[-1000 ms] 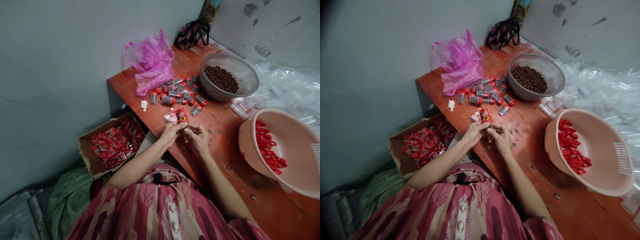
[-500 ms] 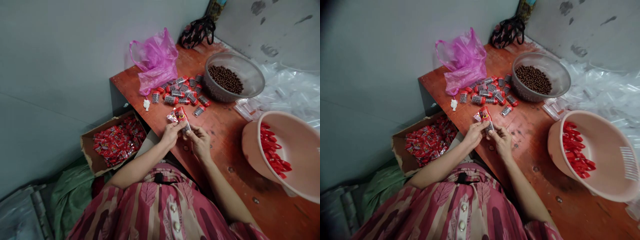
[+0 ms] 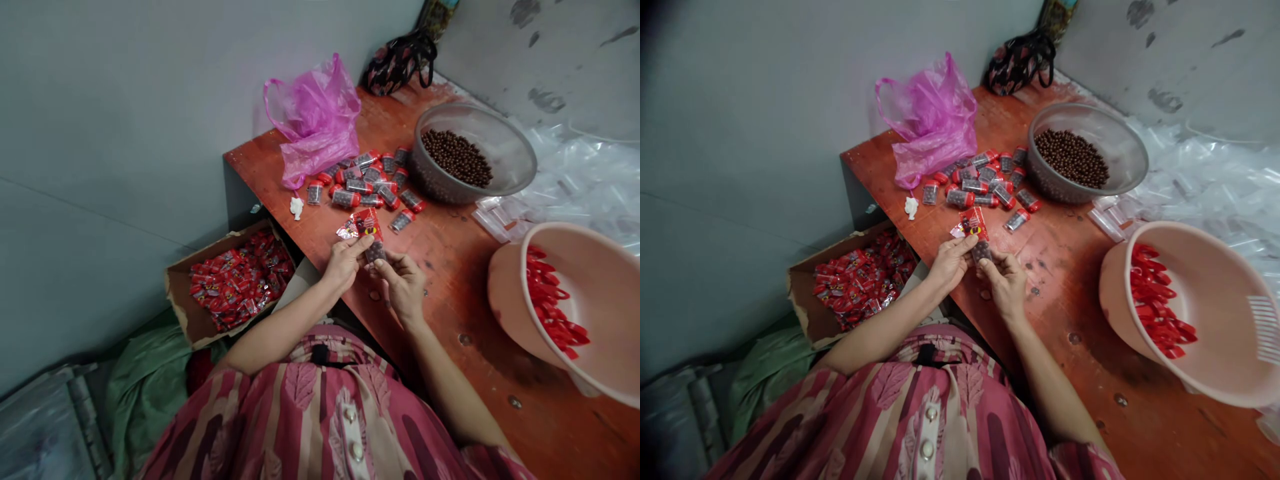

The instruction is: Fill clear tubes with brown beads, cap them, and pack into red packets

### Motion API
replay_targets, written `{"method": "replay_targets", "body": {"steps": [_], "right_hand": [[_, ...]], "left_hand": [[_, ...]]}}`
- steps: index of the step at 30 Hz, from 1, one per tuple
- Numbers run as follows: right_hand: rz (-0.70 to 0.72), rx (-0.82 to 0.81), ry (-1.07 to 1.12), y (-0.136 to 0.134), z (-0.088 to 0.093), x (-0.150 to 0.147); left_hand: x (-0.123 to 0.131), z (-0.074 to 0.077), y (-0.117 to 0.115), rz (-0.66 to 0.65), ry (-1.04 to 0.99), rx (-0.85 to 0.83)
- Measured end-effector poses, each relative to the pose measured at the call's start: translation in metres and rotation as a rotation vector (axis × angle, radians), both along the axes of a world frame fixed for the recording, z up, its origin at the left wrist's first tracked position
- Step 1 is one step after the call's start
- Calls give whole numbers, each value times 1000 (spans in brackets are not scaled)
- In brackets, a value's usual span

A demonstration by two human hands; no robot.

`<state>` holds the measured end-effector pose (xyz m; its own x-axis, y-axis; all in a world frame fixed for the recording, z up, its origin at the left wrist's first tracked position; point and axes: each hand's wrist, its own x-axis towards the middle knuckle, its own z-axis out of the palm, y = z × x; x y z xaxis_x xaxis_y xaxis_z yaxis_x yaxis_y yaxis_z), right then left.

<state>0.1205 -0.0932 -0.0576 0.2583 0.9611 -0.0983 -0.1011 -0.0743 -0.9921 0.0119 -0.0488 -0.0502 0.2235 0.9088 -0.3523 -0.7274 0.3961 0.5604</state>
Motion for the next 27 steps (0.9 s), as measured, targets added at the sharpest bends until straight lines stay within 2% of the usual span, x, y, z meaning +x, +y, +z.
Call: {"method": "replay_targets", "body": {"steps": [3, 6, 10, 13, 16, 18, 23, 27], "right_hand": [[-14, 28, -43, -2, 0, -1], [-17, -46, 124, 1, -4, 2], [43, -165, 341, 4, -7, 5], [31, -154, 242, -1, -6, 3], [-22, -81, 49, -8, -6, -1], [-22, -77, 26, -10, -6, -3], [-24, -118, 275, -9, -8, -2], [-33, -160, 416, -3, -3, 3]], "left_hand": [[6, -1, -6, 65, 56, -23], [7, -2, -12, 78, 112, -25], [1, -3, -9, 3, 68, -2], [-2, -4, -4, -32, 28, -2], [2, -7, -5, -16, 37, -5], [6, -8, -9, 16, 45, -15], [11, -7, -21, 17, 98, 3], [5, -3, -22, -29, 20, 38]]}}
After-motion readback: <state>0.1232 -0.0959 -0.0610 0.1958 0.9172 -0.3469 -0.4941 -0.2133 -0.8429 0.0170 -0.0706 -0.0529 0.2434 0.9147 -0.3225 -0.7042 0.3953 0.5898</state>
